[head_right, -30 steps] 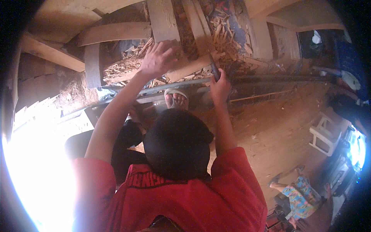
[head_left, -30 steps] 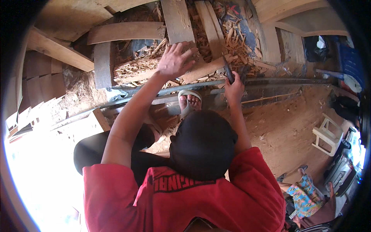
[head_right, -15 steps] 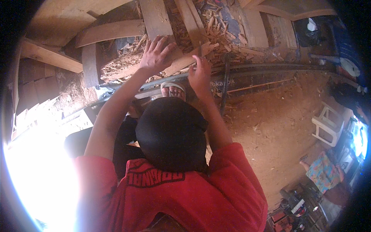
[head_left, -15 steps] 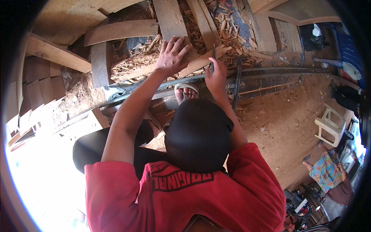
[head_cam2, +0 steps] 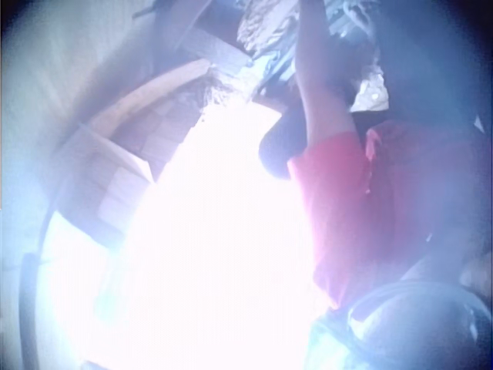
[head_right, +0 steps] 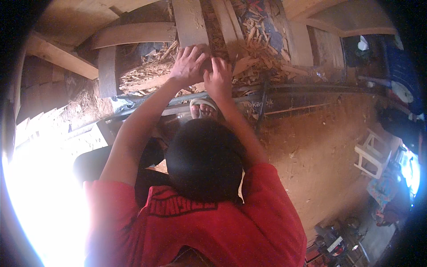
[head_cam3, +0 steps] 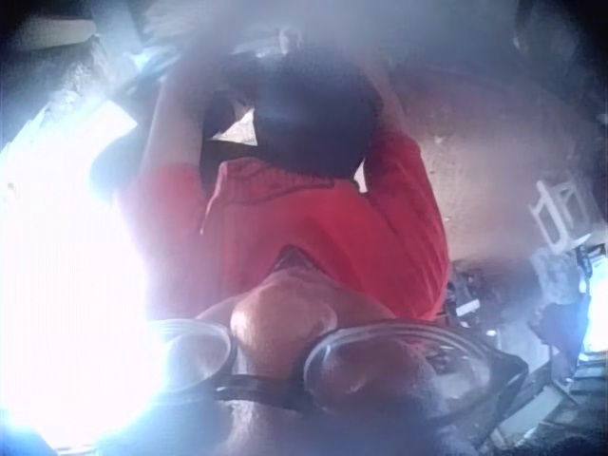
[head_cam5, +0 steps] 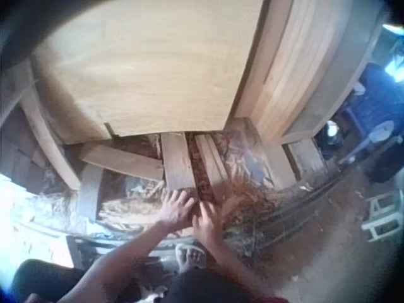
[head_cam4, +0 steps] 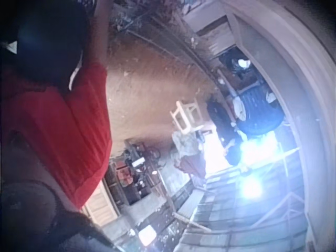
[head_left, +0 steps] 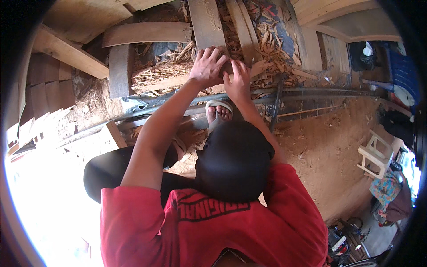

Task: The person uses a hammer to repeatedly strike a small wooden block positioned between floor joists, likely to drive a nail or adjust the block. The person remains seated on the floor throughout the task.

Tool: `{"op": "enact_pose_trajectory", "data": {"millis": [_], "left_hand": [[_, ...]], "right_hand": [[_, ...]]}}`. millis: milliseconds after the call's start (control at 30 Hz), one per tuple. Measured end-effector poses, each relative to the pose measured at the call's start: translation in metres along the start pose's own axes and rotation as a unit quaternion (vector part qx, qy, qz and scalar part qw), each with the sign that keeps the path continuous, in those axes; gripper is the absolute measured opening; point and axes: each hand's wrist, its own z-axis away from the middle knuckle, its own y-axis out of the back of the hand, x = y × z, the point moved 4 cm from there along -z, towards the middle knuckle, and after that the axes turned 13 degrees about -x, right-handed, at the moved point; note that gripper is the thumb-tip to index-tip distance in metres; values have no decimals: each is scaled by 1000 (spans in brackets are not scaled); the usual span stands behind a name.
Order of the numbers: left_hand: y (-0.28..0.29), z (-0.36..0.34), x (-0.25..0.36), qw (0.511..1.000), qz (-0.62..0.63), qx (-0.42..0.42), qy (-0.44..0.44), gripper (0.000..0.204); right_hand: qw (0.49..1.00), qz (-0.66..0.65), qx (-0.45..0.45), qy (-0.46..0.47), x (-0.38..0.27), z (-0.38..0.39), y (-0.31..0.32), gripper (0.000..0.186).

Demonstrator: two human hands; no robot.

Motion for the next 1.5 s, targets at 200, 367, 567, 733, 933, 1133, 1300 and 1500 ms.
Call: {"op": "enact_pose_trajectory", "data": {"millis": [200,367,567,733,933,1133,1300,1500], "left_hand": [[-1,-4,1,999,10,-19,45,68],[3,0,3,998,25,-11,55,70],[6,16,-5,990,28,76,116,107],[-3,22,-6,987,43,57,147,118],[-7,19,-9,985,35,8,169,117],[-2,16,-19,993,13,-12,119,121],[3,13,-28,996,23,-24,88,122],[3,13,-30,995,23,-42,84,122]], "right_hand": [[999,-21,29,9,3,7,-10,55],[998,-46,42,-6,6,5,-16,51],[995,-57,77,-31,4,-11,-19,37],[988,-53,138,-51,4,-27,-21,23],[982,-29,184,-27,2,-30,-31,17],[977,-77,196,28,6,-26,-38,14],[978,-56,194,55,7,-24,-36,13],[991,9,133,4,0,-12,-18,16]]}}
